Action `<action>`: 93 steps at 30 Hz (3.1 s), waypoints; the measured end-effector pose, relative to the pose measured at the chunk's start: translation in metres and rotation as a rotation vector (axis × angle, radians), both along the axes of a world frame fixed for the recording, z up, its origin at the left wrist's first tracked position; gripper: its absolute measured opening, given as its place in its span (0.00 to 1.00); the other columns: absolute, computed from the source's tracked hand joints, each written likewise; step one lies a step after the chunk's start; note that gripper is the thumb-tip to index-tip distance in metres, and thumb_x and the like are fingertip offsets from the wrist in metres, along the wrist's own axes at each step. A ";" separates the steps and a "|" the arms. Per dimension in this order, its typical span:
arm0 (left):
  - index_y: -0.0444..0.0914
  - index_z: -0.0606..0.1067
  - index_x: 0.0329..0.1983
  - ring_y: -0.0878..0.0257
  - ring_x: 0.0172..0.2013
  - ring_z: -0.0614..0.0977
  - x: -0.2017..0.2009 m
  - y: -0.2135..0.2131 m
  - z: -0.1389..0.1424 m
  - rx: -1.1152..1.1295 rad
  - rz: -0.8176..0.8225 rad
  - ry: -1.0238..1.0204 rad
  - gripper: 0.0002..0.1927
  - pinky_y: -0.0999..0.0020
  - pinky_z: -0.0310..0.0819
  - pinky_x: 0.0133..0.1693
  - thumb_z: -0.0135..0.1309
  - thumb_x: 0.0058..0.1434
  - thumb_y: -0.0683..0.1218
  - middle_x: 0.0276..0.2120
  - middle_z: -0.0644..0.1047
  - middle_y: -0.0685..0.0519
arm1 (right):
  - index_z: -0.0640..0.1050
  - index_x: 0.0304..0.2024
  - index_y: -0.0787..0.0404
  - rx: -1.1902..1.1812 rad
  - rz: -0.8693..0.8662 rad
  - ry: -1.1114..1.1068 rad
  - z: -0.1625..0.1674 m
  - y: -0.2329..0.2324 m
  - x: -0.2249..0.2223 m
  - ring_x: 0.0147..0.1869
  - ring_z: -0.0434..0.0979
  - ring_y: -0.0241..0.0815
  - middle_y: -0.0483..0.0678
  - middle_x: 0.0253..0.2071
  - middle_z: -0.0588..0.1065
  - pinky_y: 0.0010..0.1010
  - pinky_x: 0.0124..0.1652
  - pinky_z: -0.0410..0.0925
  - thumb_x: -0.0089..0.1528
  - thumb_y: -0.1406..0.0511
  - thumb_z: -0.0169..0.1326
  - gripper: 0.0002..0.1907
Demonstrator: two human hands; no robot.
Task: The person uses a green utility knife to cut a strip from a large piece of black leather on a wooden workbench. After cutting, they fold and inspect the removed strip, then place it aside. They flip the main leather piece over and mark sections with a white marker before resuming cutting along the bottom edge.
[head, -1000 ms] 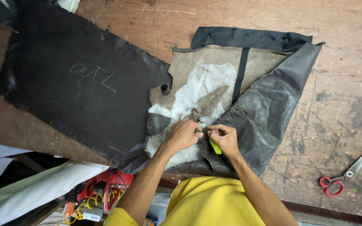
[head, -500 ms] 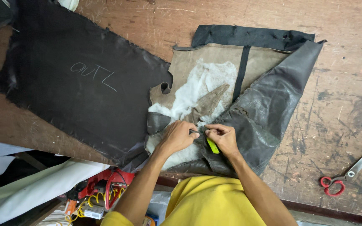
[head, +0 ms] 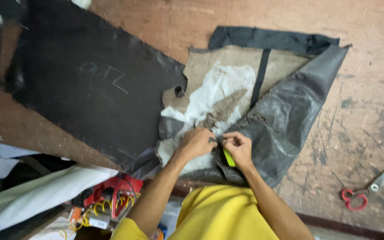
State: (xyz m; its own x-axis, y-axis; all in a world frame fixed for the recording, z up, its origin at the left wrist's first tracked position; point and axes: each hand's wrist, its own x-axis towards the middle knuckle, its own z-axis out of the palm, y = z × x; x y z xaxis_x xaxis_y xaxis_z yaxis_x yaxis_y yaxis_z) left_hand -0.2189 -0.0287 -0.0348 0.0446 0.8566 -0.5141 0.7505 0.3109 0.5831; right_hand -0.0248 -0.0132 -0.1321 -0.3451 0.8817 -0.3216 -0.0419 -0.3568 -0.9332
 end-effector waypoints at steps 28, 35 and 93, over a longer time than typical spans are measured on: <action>0.39 0.84 0.37 0.43 0.36 0.83 -0.003 -0.026 0.014 0.018 0.204 -0.065 0.14 0.51 0.75 0.40 0.62 0.55 0.53 0.30 0.81 0.40 | 0.85 0.40 0.68 -0.004 0.140 -0.099 -0.009 -0.004 -0.002 0.29 0.67 0.24 0.36 0.26 0.74 0.19 0.30 0.63 0.57 0.74 0.61 0.09; 0.39 0.84 0.38 0.44 0.36 0.84 -0.006 -0.030 0.010 0.037 0.229 -0.067 0.15 0.53 0.76 0.40 0.63 0.54 0.53 0.32 0.82 0.42 | 0.85 0.40 0.68 -0.038 0.139 -0.053 -0.009 -0.003 0.005 0.28 0.67 0.24 0.36 0.25 0.73 0.19 0.29 0.62 0.57 0.74 0.62 0.09; 0.35 0.82 0.38 0.44 0.39 0.85 0.001 -0.034 -0.021 -0.035 0.180 -0.194 0.09 0.53 0.76 0.45 0.61 0.57 0.44 0.33 0.81 0.37 | 0.85 0.39 0.68 -0.048 0.168 -0.063 -0.017 -0.016 0.008 0.29 0.67 0.24 0.37 0.26 0.74 0.18 0.30 0.62 0.56 0.74 0.61 0.08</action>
